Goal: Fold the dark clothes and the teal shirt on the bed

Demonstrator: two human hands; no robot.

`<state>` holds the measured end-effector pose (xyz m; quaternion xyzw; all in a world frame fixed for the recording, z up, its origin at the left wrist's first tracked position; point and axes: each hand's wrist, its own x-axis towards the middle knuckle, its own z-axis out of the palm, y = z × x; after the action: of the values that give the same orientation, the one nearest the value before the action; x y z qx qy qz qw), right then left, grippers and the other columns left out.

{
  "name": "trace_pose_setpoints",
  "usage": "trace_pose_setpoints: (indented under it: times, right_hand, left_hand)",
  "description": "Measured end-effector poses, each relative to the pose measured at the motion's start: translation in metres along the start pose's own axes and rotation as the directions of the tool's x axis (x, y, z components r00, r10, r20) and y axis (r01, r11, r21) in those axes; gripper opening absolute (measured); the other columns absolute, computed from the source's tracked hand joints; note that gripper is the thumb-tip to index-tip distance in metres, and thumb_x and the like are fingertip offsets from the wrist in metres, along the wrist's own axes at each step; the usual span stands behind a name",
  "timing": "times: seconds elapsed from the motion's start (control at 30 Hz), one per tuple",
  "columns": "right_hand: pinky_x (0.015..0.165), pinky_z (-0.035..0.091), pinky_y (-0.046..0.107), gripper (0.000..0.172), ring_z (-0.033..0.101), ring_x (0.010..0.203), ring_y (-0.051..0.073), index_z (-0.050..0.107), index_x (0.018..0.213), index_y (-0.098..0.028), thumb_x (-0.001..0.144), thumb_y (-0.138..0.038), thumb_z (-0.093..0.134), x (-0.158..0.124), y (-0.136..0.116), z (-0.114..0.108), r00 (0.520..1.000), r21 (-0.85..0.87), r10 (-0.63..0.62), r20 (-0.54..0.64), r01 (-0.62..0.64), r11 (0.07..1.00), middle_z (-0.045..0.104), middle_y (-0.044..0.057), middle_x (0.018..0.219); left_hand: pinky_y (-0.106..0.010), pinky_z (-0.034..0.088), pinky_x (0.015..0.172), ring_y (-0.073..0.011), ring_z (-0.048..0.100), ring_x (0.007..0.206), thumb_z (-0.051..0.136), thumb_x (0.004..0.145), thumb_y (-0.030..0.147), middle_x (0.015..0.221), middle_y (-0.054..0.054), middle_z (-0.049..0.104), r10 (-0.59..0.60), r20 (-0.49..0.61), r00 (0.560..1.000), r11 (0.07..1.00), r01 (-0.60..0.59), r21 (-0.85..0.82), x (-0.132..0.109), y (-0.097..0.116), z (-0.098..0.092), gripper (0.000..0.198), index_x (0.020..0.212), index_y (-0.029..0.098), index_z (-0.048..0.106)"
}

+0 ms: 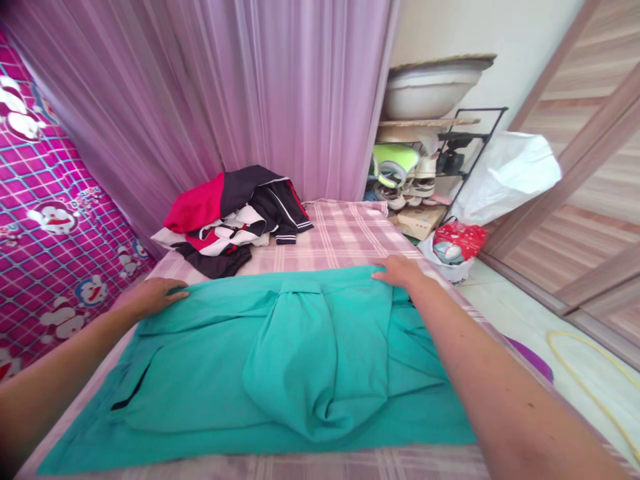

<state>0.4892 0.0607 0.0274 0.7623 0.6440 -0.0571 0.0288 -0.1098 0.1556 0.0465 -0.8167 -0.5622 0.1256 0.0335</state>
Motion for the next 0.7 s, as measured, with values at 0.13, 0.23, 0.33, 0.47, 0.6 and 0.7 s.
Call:
trace_pose_setpoints:
  times: [0.13,0.23,0.33,0.47,0.6,0.7]
  right_hand:
    - [0.094,0.046,0.041,0.03,0.062,0.114,0.032,0.072,0.112,-0.019,0.087,-0.031,0.061,-0.003,-0.009,-0.002,0.999,-0.058,0.009,-0.034,-0.011,0.998,0.069,0.014,0.12]
    - [0.088,0.047,0.038,0.032,0.065,0.107,0.029,0.066,0.119,-0.018,0.093,-0.029,0.051,-0.006,-0.015,-0.007,0.992,-0.062,0.049,-0.119,-0.057,0.996,0.07,0.015,0.117]
    - [0.083,0.047,0.038,0.035,0.066,0.101,0.03,0.062,0.121,-0.017,0.096,-0.033,0.044,-0.004,-0.018,-0.016,0.956,-0.071,0.136,-0.259,-0.16,0.985,0.071,0.016,0.111]
    - [0.084,0.047,0.04,0.031,0.065,0.104,0.032,0.064,0.117,-0.017,0.096,-0.03,0.046,0.003,-0.026,-0.024,0.938,-0.069,0.173,-0.301,-0.203,0.977,0.071,0.017,0.11]
    - [0.095,0.044,0.043,0.038,0.056,0.12,0.034,0.059,0.127,-0.011,0.092,-0.02,0.051,-0.001,-0.05,-0.026,0.933,0.008,0.134,-0.334,-0.14,0.99,0.063,0.021,0.128]
    - [0.093,0.045,0.038,0.035,0.06,0.114,0.029,0.063,0.124,-0.016,0.096,-0.03,0.047,-0.017,-0.084,-0.023,0.951,0.109,0.01,-0.31,0.025,0.994,0.066,0.015,0.124]
  left_hand:
    - [-0.036,0.046,0.089,-0.0279,0.066,0.101,0.032,0.089,0.046,0.108,-0.012,0.073,0.003,-0.102,0.995,1.0,-0.003,0.007,0.0,0.005,-0.004,0.05,0.111,0.021,0.069]
    - [-0.04,0.046,0.09,-0.0297,0.065,0.1,0.032,0.091,0.042,0.105,-0.014,0.071,-0.049,-0.199,0.979,0.999,0.051,0.005,0.001,0.007,-0.019,0.047,0.109,0.018,0.067]
    - [-0.042,0.044,0.094,-0.0302,0.063,0.102,0.036,0.092,0.039,0.105,-0.013,0.071,-0.102,-0.228,0.968,0.994,0.108,0.015,0.007,0.007,-0.039,0.043,0.113,0.016,0.065]
    - [-0.043,0.044,0.096,-0.0288,0.062,0.106,0.038,0.094,0.039,0.106,-0.011,0.07,-0.171,-0.23,0.958,0.983,0.181,0.024,0.017,0.014,-0.052,0.04,0.116,0.017,0.063]
    - [-0.044,0.042,0.1,-0.0312,0.056,0.117,0.044,0.092,0.037,0.126,-0.016,0.064,-0.114,-0.302,0.946,0.993,0.11,-0.028,0.022,0.039,-0.037,0.045,0.127,0.011,0.056]
    - [-0.045,0.037,0.108,-0.0294,0.052,0.124,0.045,0.093,0.041,0.137,-0.013,0.059,0.026,-0.362,0.932,0.992,-0.069,-0.107,0.014,0.071,-0.02,0.046,0.13,0.015,0.055]
